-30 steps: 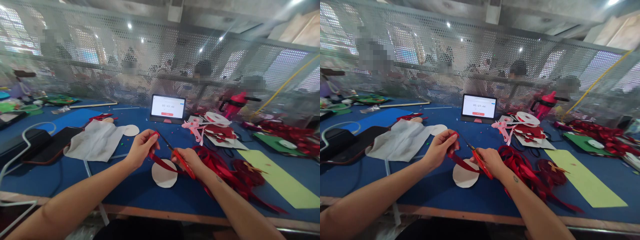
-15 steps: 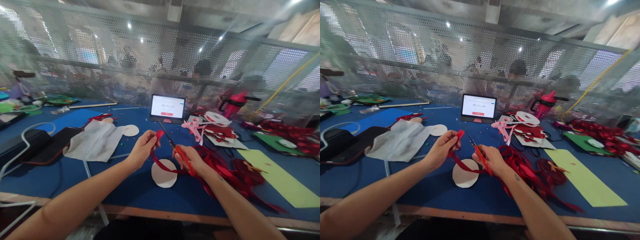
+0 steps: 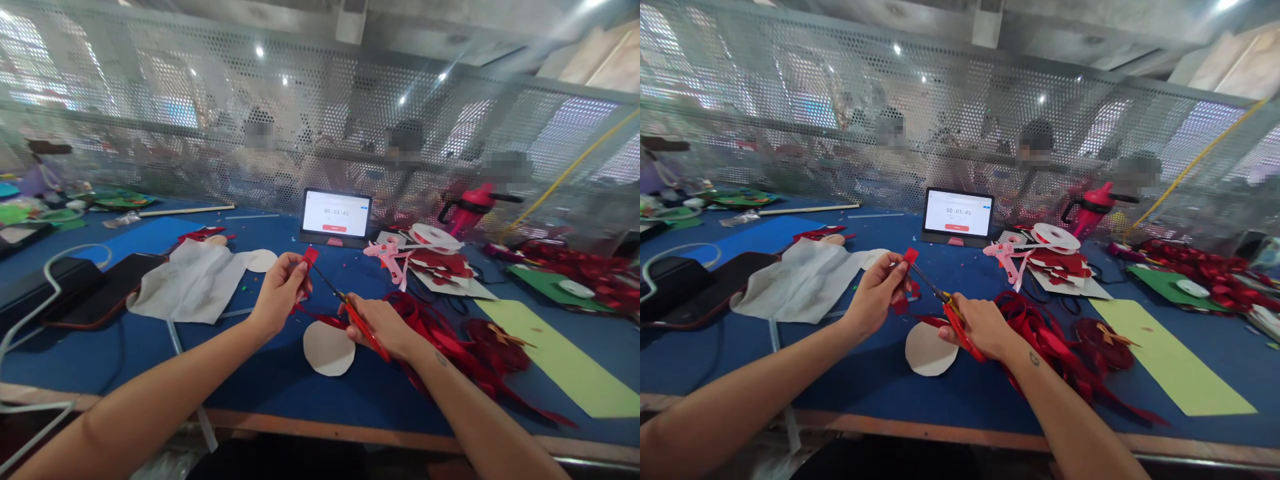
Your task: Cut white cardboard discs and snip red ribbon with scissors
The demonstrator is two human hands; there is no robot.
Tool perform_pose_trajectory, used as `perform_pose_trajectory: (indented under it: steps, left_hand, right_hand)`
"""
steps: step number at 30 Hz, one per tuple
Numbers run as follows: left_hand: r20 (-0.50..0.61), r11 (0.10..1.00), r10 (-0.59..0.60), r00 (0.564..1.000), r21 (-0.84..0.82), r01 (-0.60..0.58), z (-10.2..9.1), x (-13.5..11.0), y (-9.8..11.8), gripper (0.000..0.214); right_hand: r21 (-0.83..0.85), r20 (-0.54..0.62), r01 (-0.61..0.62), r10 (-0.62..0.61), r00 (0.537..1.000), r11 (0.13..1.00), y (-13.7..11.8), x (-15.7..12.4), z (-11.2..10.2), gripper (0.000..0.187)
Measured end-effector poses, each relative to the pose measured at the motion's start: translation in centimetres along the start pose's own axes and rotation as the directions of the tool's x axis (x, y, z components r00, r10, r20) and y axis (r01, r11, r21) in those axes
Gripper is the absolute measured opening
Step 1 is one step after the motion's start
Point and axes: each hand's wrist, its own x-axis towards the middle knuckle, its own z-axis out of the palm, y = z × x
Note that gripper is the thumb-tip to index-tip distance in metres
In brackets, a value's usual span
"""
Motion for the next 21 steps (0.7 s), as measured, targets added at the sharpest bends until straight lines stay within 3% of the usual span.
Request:
perform_pose_trajectory:
  steps: [10,21]
  left_hand:
    - [0.07,0.994,-0.023,0.997,0.109,0.016,0.08,-0.16,-0.09,0.02]
    - [0.065,0.99,-0.023,0.998,0.138,0.014,0.22,-0.3,0.19,0.021]
  right_hand:
    - [-0.023,0.001,-0.006,0.006,1.0,1.0,-0.03,0.04,-0.04,0.047]
    - [-0.053,-0.001,0.015,-0.015,1.0,0.999,0.31,0.2,0.19,0.045]
